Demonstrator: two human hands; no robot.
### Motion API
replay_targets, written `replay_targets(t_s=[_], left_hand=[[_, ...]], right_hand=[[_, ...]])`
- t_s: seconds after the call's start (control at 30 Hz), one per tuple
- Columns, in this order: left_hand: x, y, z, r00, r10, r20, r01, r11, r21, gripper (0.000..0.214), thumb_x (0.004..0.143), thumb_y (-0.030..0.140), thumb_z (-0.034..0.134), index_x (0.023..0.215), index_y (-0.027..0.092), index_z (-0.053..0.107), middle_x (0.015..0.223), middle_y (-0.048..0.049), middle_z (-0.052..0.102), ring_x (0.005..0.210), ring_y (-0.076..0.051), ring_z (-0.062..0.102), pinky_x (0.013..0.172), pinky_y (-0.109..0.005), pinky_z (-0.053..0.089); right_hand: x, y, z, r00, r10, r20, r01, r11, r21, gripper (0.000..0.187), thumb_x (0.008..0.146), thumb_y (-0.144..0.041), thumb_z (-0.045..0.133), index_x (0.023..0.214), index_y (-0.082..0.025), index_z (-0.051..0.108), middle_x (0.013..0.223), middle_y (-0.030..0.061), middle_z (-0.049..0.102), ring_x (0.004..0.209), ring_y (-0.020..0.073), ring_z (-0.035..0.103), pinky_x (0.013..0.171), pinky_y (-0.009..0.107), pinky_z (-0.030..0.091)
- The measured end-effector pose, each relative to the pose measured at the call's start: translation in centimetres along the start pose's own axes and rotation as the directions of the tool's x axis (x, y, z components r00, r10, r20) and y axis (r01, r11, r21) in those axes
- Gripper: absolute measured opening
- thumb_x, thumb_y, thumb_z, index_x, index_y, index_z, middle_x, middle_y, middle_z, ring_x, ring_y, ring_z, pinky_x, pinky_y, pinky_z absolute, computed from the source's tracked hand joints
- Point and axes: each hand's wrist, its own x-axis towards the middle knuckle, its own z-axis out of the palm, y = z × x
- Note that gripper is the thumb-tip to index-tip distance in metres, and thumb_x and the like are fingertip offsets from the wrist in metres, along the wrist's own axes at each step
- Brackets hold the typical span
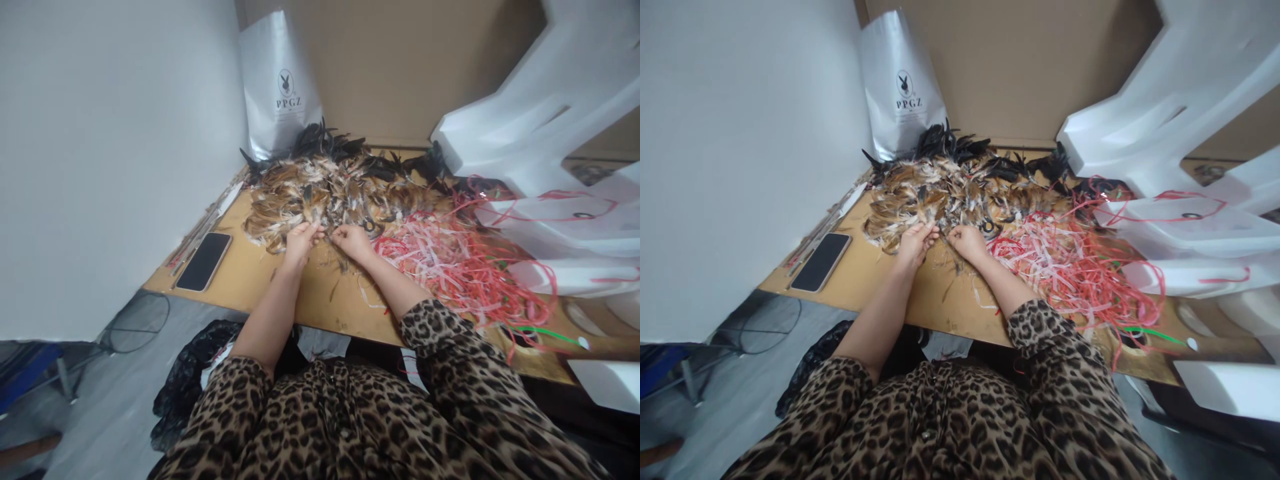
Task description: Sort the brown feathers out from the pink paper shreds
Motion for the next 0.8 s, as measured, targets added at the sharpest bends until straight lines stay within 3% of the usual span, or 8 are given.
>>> replay_targets(t_s=[0.1, 0.2, 0.3, 0.4, 0.6, 0.8], left_hand=[[0.0, 0.0, -0.1, 1.0, 0.002, -0.009, -0.002, 1.0, -0.007, 0.022, 0.065, 0.03, 0.069, 0.074, 0.011, 0.062, 0.072, -0.0043, 0.066, 0.054, -0.005, 0.057, 0.047, -0.015, 0.035], [0.0, -0.2, -0.1, 1.0, -0.021, 0.015, 0.021, 1.0, -0.011, 0.023, 0.065, 0.029, 0.07, 0.077, 0.011, 0.063, 0.078, -0.006, 0.068, 0.056, -0.006, 0.058, 0.047, -0.015, 0.036], [-0.2, -0.3, 0.0, 0.996, -0.067, 0.066, 0.066, 0.998, 0.01, 0.023, 0.065, 0.03, 0.07, 0.078, 0.012, 0.064, 0.084, -0.0077, 0.068, 0.058, -0.006, 0.059, 0.049, -0.015, 0.038], [-0.4, -0.4, 0.2, 0.989, -0.098, 0.108, 0.093, 0.994, 0.05, 0.023, 0.066, 0.03, 0.07, 0.078, 0.012, 0.065, 0.088, -0.009, 0.069, 0.059, -0.006, 0.059, 0.049, -0.015, 0.039], [-0.7, -0.6, 0.5, 0.971, -0.155, 0.181, 0.138, 0.985, 0.099, 0.024, 0.067, 0.03, 0.069, 0.08, 0.011, 0.065, 0.089, -0.0104, 0.069, 0.06, -0.006, 0.06, 0.049, -0.014, 0.039], [-0.9, -0.7, 0.6, 0.956, -0.183, 0.23, 0.159, 0.98, 0.118, 0.022, 0.066, 0.03, 0.07, 0.077, 0.011, 0.065, 0.082, -0.0096, 0.069, 0.058, -0.007, 0.059, 0.049, -0.015, 0.04]], right_hand=[[0.2, 0.0, -0.5, 0.998, 0.047, -0.044, -0.028, 0.936, 0.351, 0.02, 0.064, -0.035, 0.062, 0.066, -0.016, 0.064, 0.056, -0.0018, 0.056, 0.05, 0.0081, 0.043, 0.053, 0.022, 0.033], [-0.1, -0.4, -1.6, 0.988, 0.157, 0.01, -0.127, 0.752, 0.647, 0.025, 0.058, -0.038, 0.069, 0.065, -0.016, 0.06, 0.047, -0.0056, 0.046, 0.042, 0.0053, 0.034, 0.045, 0.021, 0.027], [-0.3, -0.4, -2.3, 0.971, 0.187, 0.15, -0.231, 0.566, 0.791, 0.03, 0.054, -0.039, 0.074, 0.065, -0.018, 0.055, 0.04, -0.0101, 0.031, 0.036, 0.0028, 0.019, 0.039, 0.02, 0.013], [-0.4, -0.3, -2.4, 0.968, 0.165, 0.189, -0.246, 0.476, 0.845, 0.032, 0.052, -0.036, 0.076, 0.065, -0.018, 0.053, 0.041, -0.0108, 0.029, 0.036, 0.0019, 0.018, 0.039, 0.02, 0.009], [-0.4, -0.3, -1.7, 0.975, 0.13, 0.18, -0.222, 0.507, 0.833, 0.03, 0.054, -0.036, 0.075, 0.065, -0.016, 0.055, 0.04, -0.0091, 0.036, 0.035, 0.0023, 0.023, 0.039, 0.02, 0.012], [-0.5, -0.3, -1.2, 0.986, 0.134, 0.101, -0.165, 0.651, 0.741, 0.03, 0.056, -0.041, 0.071, 0.065, -0.016, 0.057, 0.042, -0.0075, 0.041, 0.038, 0.004, 0.028, 0.039, 0.02, 0.018]])
